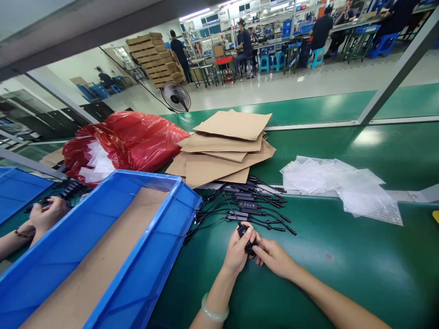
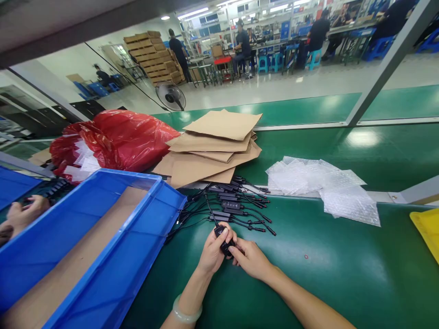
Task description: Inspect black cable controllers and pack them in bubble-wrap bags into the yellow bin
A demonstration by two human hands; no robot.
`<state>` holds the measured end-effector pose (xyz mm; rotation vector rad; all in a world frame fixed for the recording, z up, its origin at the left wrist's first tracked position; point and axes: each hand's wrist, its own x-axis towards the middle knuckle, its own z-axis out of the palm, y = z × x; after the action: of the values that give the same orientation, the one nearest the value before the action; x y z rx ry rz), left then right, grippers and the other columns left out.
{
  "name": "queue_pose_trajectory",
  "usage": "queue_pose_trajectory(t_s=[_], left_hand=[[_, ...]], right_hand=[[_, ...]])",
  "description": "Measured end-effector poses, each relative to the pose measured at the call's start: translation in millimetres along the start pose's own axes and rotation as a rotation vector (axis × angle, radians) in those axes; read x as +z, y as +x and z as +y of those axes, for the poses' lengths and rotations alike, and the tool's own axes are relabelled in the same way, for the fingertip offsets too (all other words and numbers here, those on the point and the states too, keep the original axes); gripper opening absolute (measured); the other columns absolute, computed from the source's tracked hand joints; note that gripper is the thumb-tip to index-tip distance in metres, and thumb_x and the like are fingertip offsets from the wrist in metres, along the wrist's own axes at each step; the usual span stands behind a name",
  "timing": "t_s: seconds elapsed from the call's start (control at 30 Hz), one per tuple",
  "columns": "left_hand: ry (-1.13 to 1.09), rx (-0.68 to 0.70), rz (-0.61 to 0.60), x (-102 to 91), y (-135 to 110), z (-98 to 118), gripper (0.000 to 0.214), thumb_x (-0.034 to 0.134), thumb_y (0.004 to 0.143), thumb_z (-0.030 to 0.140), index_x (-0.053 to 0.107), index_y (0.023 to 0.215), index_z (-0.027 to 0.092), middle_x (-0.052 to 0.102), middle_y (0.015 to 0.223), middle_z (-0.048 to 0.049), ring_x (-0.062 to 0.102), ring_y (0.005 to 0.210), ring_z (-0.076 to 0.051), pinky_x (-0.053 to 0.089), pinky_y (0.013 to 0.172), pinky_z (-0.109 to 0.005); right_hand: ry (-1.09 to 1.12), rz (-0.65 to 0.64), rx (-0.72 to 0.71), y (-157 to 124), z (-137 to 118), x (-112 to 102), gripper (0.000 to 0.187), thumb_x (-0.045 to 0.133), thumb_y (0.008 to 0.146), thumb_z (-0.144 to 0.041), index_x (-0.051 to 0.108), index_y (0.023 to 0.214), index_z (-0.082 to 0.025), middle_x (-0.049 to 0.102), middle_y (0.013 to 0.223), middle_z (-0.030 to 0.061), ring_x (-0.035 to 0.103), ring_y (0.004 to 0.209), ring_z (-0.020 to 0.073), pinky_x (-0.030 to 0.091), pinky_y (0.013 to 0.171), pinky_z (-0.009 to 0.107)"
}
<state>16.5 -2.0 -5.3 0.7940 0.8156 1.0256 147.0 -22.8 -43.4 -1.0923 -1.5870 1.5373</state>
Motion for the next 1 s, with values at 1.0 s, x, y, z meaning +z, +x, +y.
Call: queue_pose_trajectory(t_s=[1.0], left_hand=[[0.056, 0.083, 0.102, -6.9, 0, 17, 0.021, 0.065, 0.081, 0.036, 0.056, 0.081, 0.017, 0.063, 0.105, -0.0107, 0.059, 0.103, -0.025, 0.047, 0.088, -0.036]], right_hand=[[-0.287, 0.1, -0.167, 3, -8, -30, 0.03, 0.043, 0.096, -0.042, 0.062, 0.093, -0.02, 0.068, 0.084, 0.0064, 0.063, 0.078, 0.0215, 0.049, 0.074, 0.033]])
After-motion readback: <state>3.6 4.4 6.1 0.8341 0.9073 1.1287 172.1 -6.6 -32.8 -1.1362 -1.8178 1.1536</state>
